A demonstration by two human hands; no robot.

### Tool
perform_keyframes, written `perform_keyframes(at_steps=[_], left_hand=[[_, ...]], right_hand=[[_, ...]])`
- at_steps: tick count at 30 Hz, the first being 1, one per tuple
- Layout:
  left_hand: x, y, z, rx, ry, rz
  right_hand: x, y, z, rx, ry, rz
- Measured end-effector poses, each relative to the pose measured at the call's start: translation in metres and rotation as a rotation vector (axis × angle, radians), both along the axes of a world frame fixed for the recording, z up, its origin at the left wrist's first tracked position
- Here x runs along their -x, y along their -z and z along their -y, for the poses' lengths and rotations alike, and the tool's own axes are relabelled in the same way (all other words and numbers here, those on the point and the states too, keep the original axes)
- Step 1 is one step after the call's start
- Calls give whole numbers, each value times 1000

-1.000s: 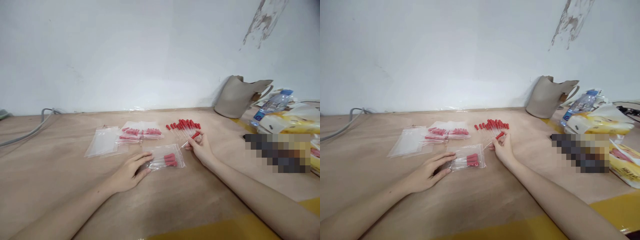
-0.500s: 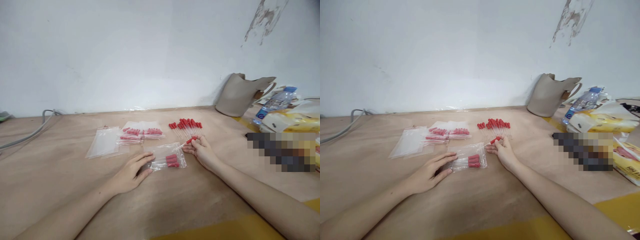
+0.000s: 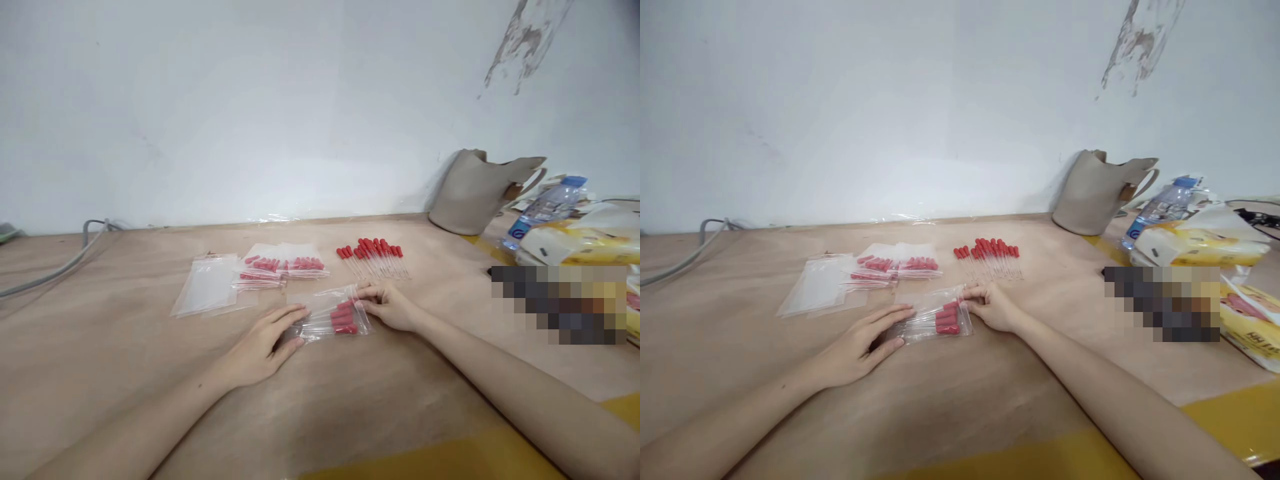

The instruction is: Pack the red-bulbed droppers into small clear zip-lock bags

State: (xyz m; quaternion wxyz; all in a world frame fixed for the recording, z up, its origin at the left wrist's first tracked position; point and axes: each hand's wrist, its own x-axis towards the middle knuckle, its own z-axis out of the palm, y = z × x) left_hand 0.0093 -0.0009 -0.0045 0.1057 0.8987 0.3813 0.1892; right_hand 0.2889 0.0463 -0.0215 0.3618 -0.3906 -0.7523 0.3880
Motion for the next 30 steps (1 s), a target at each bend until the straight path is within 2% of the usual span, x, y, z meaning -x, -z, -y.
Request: perform_keyframes(at_steps=[4, 5, 8, 9, 11, 13, 16, 18, 23, 27, 30], left_hand=[[1, 1, 0, 6, 1, 6], [1, 1, 0, 7, -1, 4], [1, 1, 1, 6, -4, 0], [1, 1, 1, 4, -4, 1], [1, 0, 1, -5, 3, 7], [1, 0, 1, -10, 11, 11], [0, -2, 1, -7, 10, 6], [0, -3, 1, -9, 8, 4], [-1, -3, 2, -8, 18, 11], [1, -1, 2, 16, 10, 15], [1, 1, 2, 27, 9, 17]], right_hand=[[11, 6, 2, -6, 236, 45], [12, 6, 2, -24, 245, 56], [9, 3, 2, -49, 124, 65], [7, 1, 1, -41, 125, 79], [2, -6, -5, -54, 256, 158], [0, -15, -15, -154, 421, 304], [8, -26, -36, -296, 511, 500], [19, -31, -51, -278, 548, 602], [52, -33, -79, -104, 653, 781], [64, -36, -80, -67, 630, 801], [57, -43, -70, -130, 599, 745]])
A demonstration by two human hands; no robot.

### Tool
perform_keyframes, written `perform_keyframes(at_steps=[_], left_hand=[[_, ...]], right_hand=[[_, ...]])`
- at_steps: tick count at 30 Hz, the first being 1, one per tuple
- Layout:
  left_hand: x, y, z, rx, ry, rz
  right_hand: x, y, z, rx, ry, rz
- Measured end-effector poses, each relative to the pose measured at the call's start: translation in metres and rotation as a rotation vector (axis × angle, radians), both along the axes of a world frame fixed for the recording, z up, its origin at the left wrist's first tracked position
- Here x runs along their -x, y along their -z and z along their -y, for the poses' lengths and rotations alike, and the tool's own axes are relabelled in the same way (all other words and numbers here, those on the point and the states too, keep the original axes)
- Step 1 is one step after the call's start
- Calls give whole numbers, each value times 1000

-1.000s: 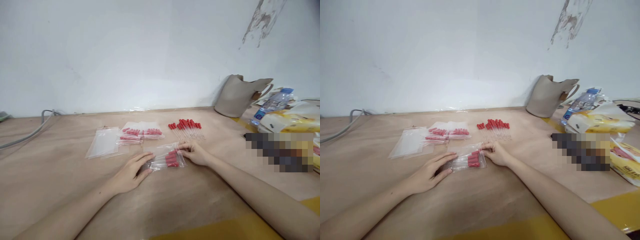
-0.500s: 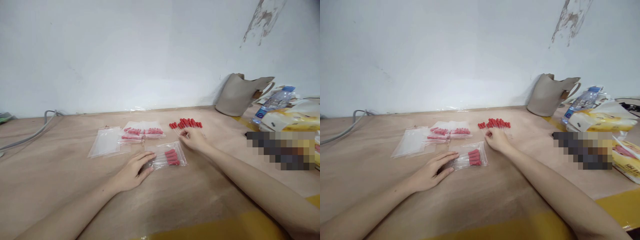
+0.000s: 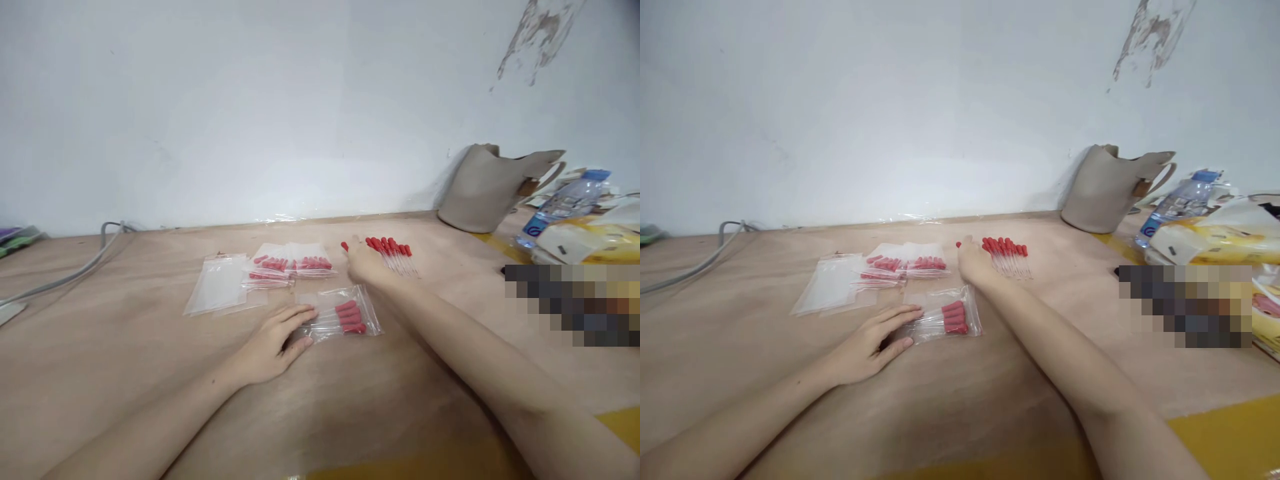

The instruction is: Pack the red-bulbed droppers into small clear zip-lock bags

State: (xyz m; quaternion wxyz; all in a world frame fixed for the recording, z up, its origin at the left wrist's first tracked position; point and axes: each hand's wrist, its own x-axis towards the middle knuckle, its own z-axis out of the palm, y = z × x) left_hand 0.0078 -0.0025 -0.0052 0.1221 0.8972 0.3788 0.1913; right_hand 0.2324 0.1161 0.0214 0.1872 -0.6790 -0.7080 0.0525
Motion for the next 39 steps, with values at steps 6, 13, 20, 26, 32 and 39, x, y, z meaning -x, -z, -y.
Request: perform_keyframes(at_steps=[6, 13, 20, 26, 32, 39], left_hand=[[0, -3, 1, -5, 34, 27], [1, -4, 0, -26, 19, -1], [1, -2, 0, -23, 44, 15], [1, -3, 0, -25, 35, 18], [1, -3, 1, -35, 46, 26], [2, -2, 0, -27, 35, 18]], right_hand=[[-51, 9, 38, -251, -114, -645], [-64, 45, 60, -196, 12, -1228], [-45, 41, 71, -45, -4, -1431], [-52, 40, 80, 201, -168, -1462], [-72, 37, 75, 435, -312, -1257], [-76, 36, 69, 499, -408, -1185]])
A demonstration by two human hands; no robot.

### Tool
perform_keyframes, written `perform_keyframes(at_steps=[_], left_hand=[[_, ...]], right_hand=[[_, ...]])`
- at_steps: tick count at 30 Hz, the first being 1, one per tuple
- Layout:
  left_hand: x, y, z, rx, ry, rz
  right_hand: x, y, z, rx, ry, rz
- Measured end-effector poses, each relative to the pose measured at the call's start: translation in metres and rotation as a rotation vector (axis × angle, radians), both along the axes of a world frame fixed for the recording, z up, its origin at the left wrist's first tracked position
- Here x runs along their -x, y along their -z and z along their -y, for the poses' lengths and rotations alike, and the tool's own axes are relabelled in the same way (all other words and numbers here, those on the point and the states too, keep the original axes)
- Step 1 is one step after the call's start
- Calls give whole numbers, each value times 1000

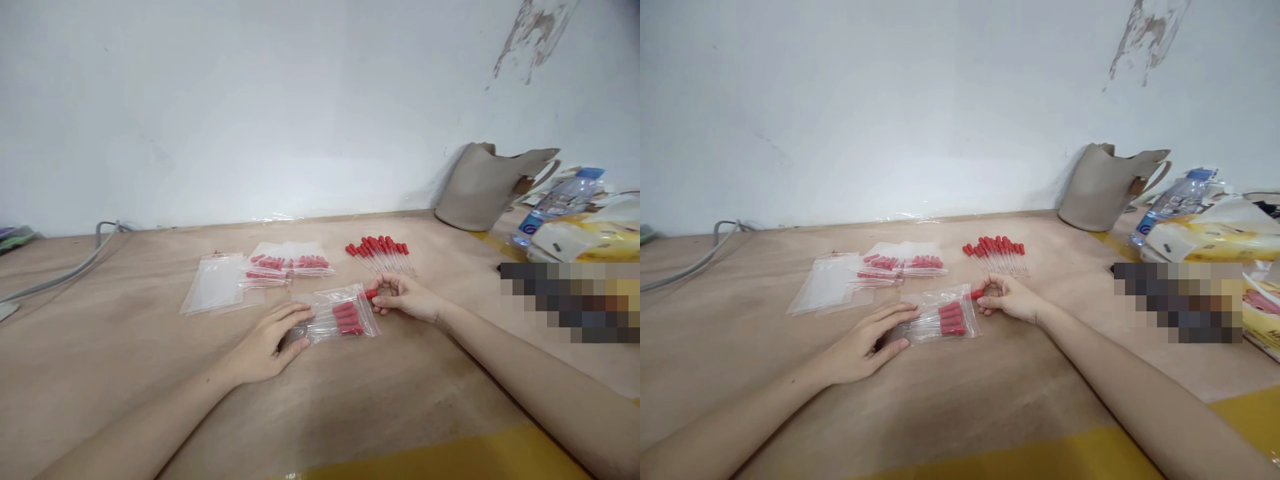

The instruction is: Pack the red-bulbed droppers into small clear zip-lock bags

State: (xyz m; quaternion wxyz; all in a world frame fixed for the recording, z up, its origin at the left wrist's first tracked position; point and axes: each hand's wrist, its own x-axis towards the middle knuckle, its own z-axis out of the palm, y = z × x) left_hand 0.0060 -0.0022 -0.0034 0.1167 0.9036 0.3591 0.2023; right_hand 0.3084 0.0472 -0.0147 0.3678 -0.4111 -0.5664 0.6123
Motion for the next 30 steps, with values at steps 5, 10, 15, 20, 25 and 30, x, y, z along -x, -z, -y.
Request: perform_keyframes(at_steps=[5, 10, 15, 20, 25, 30], left_hand=[[0, 0, 0, 16, -13, -23], [-1, 0, 0, 25, -18, -16], [-1, 0, 0, 16, -4, -10], [0, 0, 1, 14, -14, -23], [-1, 1, -1, -3, -18, -31], [-2, 0, 0, -5, -14, -25]], right_hand=[[8, -1, 1, -48, 68, 63], [15, 0, 1, -106, -13, 167], [15, -2, -2, -117, -112, 184], [14, -3, -6, -113, -269, 168], [16, -2, -7, -110, -161, 186], [27, -1, -3, -70, 134, 145]])
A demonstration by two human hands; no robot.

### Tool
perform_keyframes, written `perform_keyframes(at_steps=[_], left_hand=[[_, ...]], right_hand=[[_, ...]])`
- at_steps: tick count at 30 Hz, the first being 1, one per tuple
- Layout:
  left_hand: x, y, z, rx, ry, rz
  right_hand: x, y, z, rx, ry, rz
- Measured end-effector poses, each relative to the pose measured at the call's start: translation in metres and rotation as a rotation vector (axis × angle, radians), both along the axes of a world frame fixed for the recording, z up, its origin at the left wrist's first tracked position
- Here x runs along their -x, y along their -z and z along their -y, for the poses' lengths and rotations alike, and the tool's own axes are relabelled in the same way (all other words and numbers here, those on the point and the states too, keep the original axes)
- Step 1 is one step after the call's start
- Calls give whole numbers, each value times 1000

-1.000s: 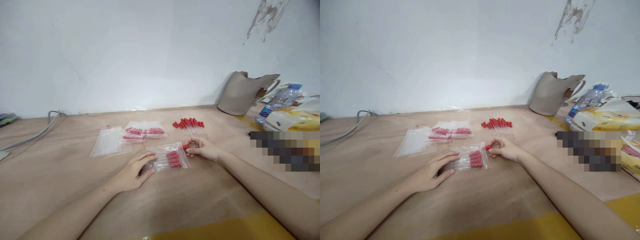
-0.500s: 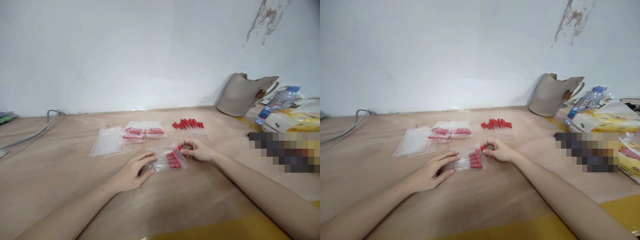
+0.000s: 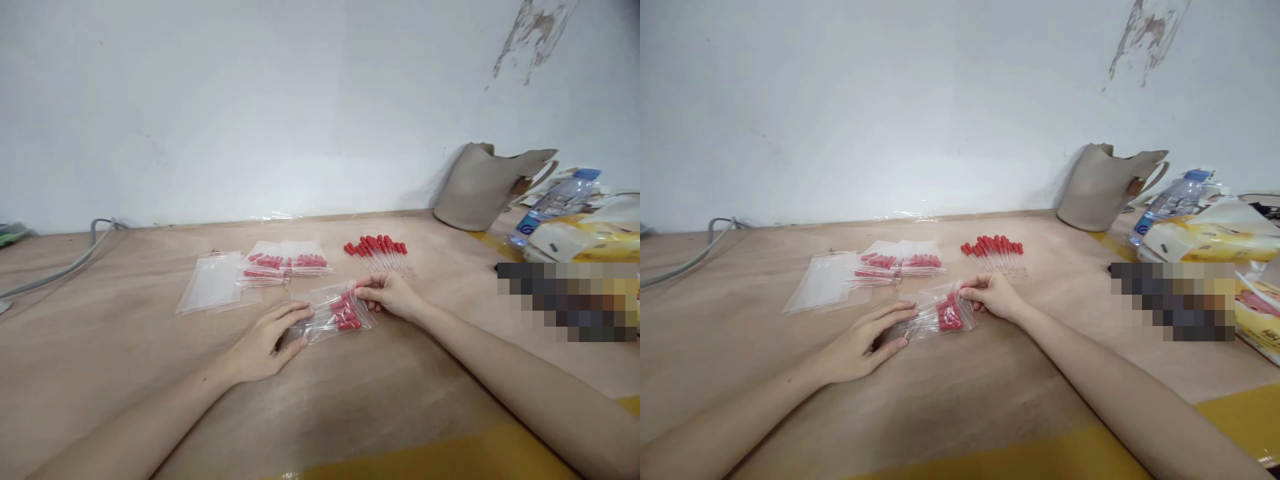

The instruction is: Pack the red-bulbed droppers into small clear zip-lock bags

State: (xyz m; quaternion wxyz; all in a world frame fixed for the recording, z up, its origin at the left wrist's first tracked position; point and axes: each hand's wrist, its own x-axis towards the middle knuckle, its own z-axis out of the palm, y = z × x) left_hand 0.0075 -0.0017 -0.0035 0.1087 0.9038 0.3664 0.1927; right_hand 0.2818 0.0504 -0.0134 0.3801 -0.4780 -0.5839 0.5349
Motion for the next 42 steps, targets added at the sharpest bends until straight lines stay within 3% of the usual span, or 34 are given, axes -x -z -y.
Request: perform_keyframes(at_steps=[3, 7, 12, 16, 19, 23, 25, 30, 34, 37, 42], left_hand=[[-1, -1, 0, -5, 4, 12], [-1, -1, 0, -8, 4, 21], [-1, -2, 1, -10, 0, 14], [0, -2, 2, -4, 4, 19], [0, -2, 2, -1, -4, 10], [0, -2, 2, 1, -6, 3], [0, -2, 2, 5, -6, -1], [-1, -3, 2, 12, -10, -4], [-1, -2, 3, -56, -42, 41], [0, 0, 2, -131, -106, 68], [0, 2, 0, -239, -255, 139]], right_hand=[[10, 0, 3, -25, 138, 11], [16, 6, 2, -168, 231, 109], [14, 16, 0, -319, 35, 147], [10, 9, 3, -482, -109, 346], [6, 0, 7, -361, -139, 295], [4, -11, 11, 10, 134, 176], [7, -13, 12, 72, 121, 180], [16, -10, 17, 34, -128, 110], [7, -12, 18, 134, -198, -44], [-12, -24, 14, 158, -154, -211], [-32, -52, -5, -85, 40, -206]])
